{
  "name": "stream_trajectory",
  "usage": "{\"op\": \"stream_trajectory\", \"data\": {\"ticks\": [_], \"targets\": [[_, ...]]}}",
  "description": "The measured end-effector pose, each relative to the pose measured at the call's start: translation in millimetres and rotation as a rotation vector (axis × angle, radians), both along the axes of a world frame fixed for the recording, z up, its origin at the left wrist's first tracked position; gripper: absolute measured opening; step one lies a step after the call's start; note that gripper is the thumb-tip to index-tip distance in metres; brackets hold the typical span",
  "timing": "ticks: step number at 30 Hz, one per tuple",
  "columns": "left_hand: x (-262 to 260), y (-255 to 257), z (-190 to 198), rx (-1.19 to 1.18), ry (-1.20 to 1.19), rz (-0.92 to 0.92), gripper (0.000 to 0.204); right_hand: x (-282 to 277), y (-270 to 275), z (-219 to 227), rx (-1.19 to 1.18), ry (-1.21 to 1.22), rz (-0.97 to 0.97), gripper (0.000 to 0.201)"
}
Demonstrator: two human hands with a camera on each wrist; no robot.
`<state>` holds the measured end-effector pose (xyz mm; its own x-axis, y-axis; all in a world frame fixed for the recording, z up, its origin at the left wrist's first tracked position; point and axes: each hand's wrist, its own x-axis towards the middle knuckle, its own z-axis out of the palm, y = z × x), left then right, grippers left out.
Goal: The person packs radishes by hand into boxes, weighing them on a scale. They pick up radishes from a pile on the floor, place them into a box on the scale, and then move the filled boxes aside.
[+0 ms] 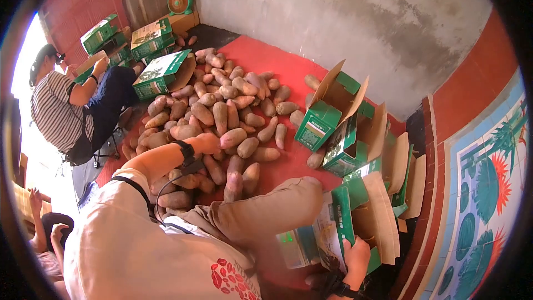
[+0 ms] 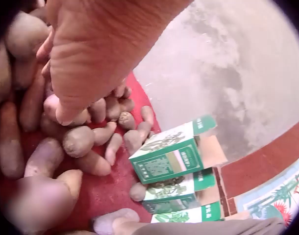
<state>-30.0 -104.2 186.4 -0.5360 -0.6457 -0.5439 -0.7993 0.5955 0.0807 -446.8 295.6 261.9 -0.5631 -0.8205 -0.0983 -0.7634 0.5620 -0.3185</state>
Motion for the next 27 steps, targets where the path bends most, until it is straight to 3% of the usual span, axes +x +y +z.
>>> {"op": "stream_trajectory", "data": {"ticks": [1, 3, 5, 6, 8, 10, 13, 16, 20, 24, 27], "targets": [[16, -7, -33, 0.020, -0.056, -0.147, 0.047, -1, -1, 0, 0.002, -0.017, -0.016, 0.025], [28, -1, -76, 0.069, -0.022, -0.148, 0.053, -1, -2, 1, 0.004, -0.053, -0.038, 0.026], [27, 18, -103, 0.122, 0.151, 0.142, 0.061, -2, -5, 4, 0.019, -0.086, -0.065, 0.027], [19, 29, -109, 0.095, 0.129, 0.122, 0.062, -1, -6, 5, 0.034, -0.100, -0.080, 0.028], [-3, 51, -116, 0.032, 0.091, 0.076, 0.064, 1, -7, 7, 0.051, -0.085, -0.074, 0.030], [-19, 54, -116, 0.058, 0.158, -0.225, 0.063, -1, -6, 6, 0.036, -0.020, -0.039, 0.033], [-38, 67, -139, -0.005, 0.120, -0.386, 0.061, 0, -7, 9, 0.051, -0.063, -0.071, 0.037], [-58, 72, -153, 0.049, -0.024, -0.238, 0.048, -2, -9, 9, 0.076, -0.071, -0.077, 0.039], [-66, 68, -160, 0.090, -0.065, -0.298, 0.044, -1, -12, 13, 0.105, -0.068, -0.100, 0.041], [-64, 76, -127, 0.195, -0.445, -0.463, 0.044, 5, -14, 21, 0.115, -0.064, -0.109, 0.042], [-50, 80, -133, 0.208, -0.440, -0.423, 0.045, 5, -11, 17, 0.102, -0.045, -0.086, 0.042]]}}
